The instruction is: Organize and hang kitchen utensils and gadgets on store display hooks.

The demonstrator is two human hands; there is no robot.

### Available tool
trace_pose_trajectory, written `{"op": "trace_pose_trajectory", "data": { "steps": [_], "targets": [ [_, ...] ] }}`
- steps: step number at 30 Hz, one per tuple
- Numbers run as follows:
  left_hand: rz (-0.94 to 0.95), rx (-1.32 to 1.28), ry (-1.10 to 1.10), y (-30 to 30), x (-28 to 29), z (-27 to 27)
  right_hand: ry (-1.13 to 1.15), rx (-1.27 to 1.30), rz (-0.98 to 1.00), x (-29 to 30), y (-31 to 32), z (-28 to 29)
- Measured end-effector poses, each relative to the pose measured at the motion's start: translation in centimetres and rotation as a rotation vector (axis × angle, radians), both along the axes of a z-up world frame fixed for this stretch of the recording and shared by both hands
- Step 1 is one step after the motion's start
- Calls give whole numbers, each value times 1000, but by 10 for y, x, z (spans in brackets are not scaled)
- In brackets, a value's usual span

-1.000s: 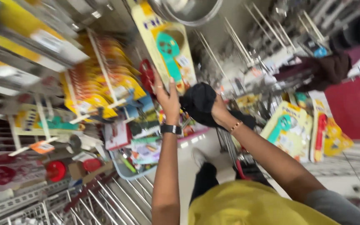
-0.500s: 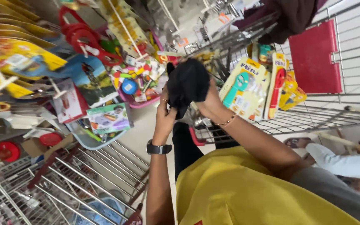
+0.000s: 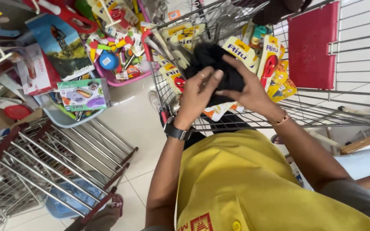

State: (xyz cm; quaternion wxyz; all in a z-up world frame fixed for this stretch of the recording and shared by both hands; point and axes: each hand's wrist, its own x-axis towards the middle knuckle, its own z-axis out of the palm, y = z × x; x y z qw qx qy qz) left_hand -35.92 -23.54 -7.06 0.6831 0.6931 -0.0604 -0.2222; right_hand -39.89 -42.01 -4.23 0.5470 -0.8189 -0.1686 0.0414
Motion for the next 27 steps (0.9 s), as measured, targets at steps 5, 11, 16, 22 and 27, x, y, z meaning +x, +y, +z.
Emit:
{"op": "trace_pose_trajectory", "data": {
  "steps": [5,11,16,22,27],
  "targets": [
    [262,167,-116,-6,24,-35,233,48,-511,-29,-58,3],
    [-124,851,-365,-33,4,-151,347,1012,-670,-40,-104,37],
    [-85,785,-262,-36,5,-113,471,1205,-750,-41,-99,1],
    [49,81,-315,-24,-14,-159,-61,-218,-385,-28,-24,-16],
    [257,-157,-17,-13,-41,-131,-626,-728,-132,-15,17,-37]
  ]
}}
